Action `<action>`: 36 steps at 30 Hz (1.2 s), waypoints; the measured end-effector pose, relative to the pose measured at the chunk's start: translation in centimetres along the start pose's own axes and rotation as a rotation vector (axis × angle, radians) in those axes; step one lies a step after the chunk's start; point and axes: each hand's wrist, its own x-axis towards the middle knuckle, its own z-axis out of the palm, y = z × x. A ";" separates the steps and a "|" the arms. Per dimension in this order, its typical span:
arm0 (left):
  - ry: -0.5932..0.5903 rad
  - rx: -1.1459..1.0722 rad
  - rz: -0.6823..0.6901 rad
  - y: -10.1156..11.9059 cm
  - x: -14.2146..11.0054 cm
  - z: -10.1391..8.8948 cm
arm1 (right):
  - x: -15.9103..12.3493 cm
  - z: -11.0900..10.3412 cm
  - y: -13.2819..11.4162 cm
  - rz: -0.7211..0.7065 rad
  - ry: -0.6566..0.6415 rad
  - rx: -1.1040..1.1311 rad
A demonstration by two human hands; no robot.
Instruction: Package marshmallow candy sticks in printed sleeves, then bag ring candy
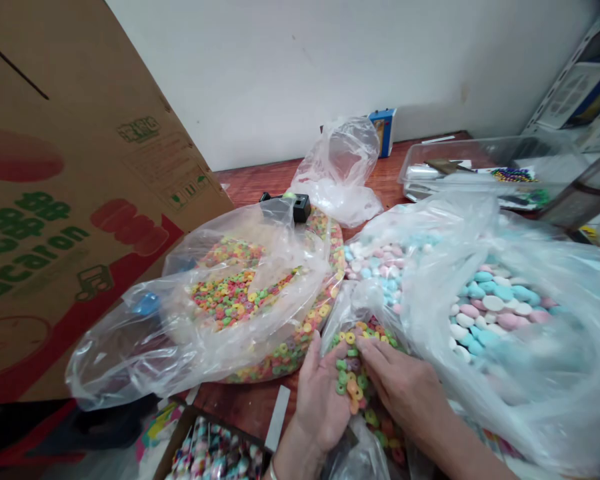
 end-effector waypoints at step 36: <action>-0.185 -0.084 -0.036 0.4 0.6 0.1 | 1.0 -1.6 -1.6 0.407 -0.190 0.644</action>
